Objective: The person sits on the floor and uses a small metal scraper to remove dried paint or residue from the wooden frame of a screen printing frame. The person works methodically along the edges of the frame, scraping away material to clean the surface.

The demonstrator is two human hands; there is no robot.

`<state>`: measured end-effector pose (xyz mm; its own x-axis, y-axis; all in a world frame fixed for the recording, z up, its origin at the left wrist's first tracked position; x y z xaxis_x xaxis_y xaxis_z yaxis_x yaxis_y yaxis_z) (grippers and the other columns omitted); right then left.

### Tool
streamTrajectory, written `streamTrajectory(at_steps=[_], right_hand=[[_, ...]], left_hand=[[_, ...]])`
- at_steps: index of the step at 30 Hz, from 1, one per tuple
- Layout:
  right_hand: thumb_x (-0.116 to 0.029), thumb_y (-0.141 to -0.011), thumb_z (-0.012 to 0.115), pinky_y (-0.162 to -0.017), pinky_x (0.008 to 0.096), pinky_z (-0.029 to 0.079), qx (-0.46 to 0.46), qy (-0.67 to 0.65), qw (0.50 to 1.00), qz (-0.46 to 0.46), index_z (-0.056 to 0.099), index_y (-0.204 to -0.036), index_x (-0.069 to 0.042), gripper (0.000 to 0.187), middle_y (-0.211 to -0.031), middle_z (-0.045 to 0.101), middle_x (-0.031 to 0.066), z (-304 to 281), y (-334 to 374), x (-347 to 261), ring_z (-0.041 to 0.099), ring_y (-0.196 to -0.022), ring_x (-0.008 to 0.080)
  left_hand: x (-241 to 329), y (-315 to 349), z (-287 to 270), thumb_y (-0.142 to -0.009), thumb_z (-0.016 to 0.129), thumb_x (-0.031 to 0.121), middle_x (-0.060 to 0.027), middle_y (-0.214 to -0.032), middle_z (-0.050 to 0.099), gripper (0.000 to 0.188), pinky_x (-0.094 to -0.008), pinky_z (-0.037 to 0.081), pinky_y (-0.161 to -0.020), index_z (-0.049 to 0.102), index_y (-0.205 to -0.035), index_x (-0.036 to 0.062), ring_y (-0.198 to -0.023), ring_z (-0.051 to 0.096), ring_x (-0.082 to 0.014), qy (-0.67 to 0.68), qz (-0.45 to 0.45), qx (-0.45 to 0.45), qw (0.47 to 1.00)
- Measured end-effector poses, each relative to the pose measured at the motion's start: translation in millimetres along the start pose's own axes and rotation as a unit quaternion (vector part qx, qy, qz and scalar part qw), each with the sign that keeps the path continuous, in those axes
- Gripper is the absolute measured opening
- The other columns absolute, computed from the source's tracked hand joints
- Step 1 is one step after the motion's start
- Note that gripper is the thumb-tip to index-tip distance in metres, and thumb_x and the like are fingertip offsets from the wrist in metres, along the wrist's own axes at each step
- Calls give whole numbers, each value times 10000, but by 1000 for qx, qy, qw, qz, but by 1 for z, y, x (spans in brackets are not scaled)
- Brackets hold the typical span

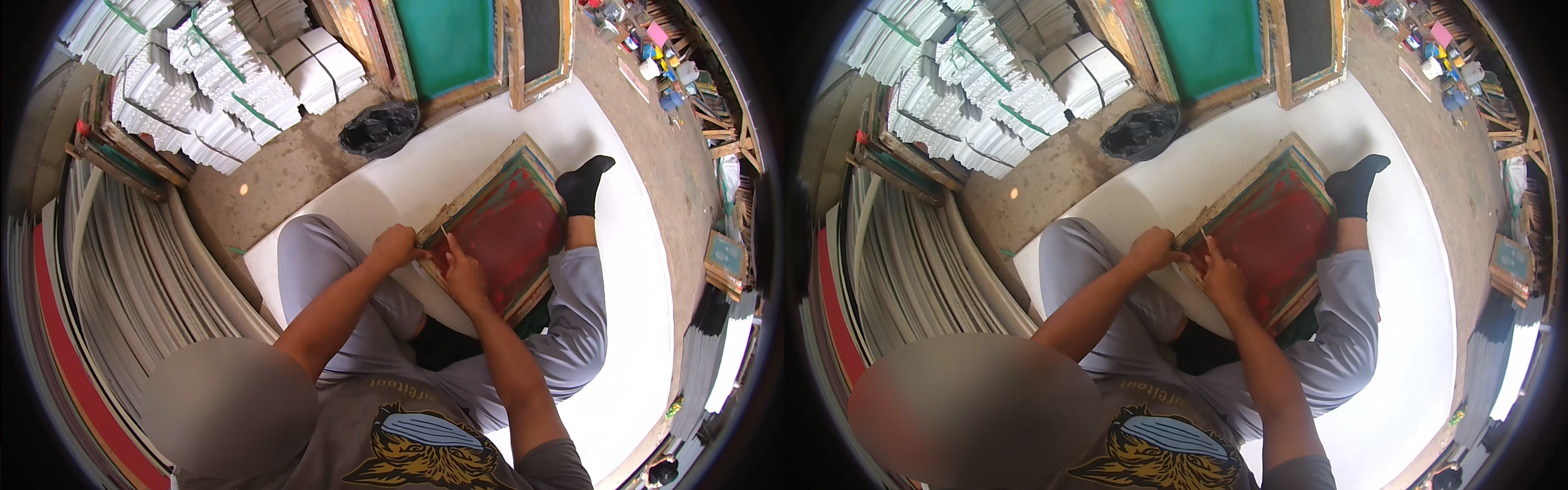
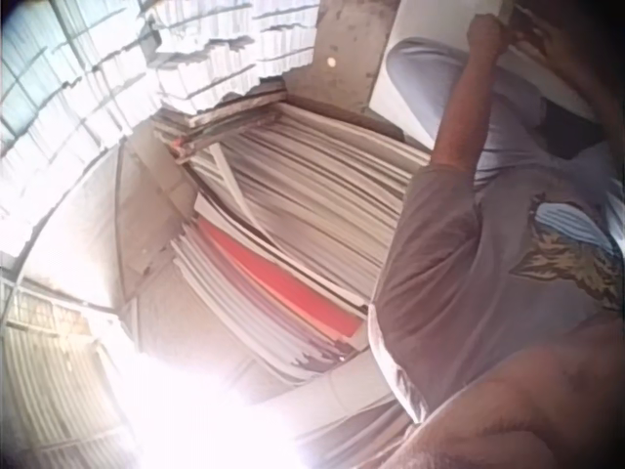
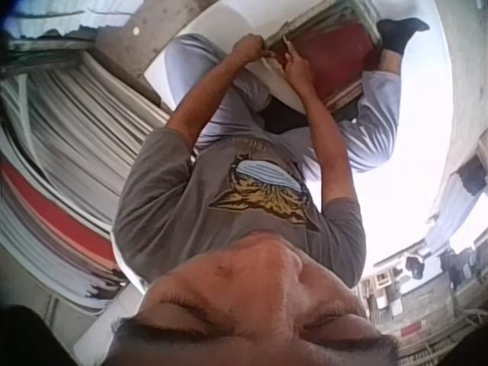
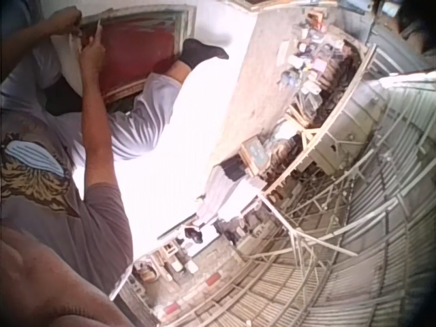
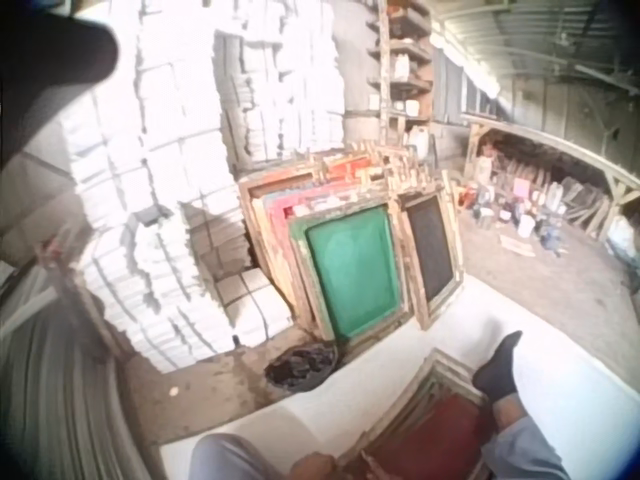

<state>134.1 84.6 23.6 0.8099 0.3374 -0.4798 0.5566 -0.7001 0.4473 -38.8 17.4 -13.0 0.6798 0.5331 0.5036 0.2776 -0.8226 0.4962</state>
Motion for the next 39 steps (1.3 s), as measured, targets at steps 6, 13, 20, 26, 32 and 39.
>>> streamTrajectory(at_steps=[6,13,20,26,32,39], right_hand=[[-321,-1104,507,-495,369,479,-73,-339,936,65,535,-1534,-262,435,-742,633,97,22,-23,49,596,-552,218],[-333,-1110,501,-423,319,424,-178,-510,829,145,558,-1514,-265,414,-693,590,48,33,-15,48,524,-472,151],[-329,-1056,555,-789,536,558,101,69,990,-74,609,-1456,-322,403,-890,711,182,-2,-11,21,705,-881,423],[-345,-1082,538,-640,417,530,89,-166,977,-99,590,-1480,-254,411,-778,675,111,19,-32,35,654,-688,281],[-353,-1112,514,-429,259,369,-187,-512,822,168,564,-1510,-182,436,-672,549,-14,25,-32,38,428,-477,65],[-326,-1087,527,-561,432,523,17,-183,981,-58,535,-1518,-297,432,-730,662,97,13,-22,40,653,-614,275]], left_hand=[[6,0,-3,-754,880,536,-247,-927,742,602,-485,591,-819,766,-930,-29,-924,739,-405,0,4,-4,1000],[4,0,-3,-750,885,521,-242,-931,744,590,-487,591,-815,766,-933,-27,-915,739,-408,9,-5,-14,1000],[2,1,-4,-748,888,515,-237,-924,746,583,-488,591,-814,768,-924,-28,-914,739,-404,7,-13,-6,1000],[5,-2,-3,-748,885,526,-243,-896,739,595,-483,585,-809,768,-912,-34,-897,737,-400,15,6,-2,1000],[-4,-2,2,-745,876,550,-250,-823,721,622,-478,574,-789,759,-871,-49,-829,730,-410,15,11,22,1000],[1,-4,2,-726,898,525,-241,-873,740,599,-477,591,-798,771,-899,-33,-866,741,-398,12,0,4,1000]])
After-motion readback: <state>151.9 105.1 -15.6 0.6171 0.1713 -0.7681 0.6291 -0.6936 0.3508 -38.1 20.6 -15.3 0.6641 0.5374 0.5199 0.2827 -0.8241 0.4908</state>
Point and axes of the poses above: each hand's wrist, its own y-axis away from the middle knuckle, its own z-axis out of the palm, x = y × z, the point moved 7 cm from there along -y, towards the middle knuckle
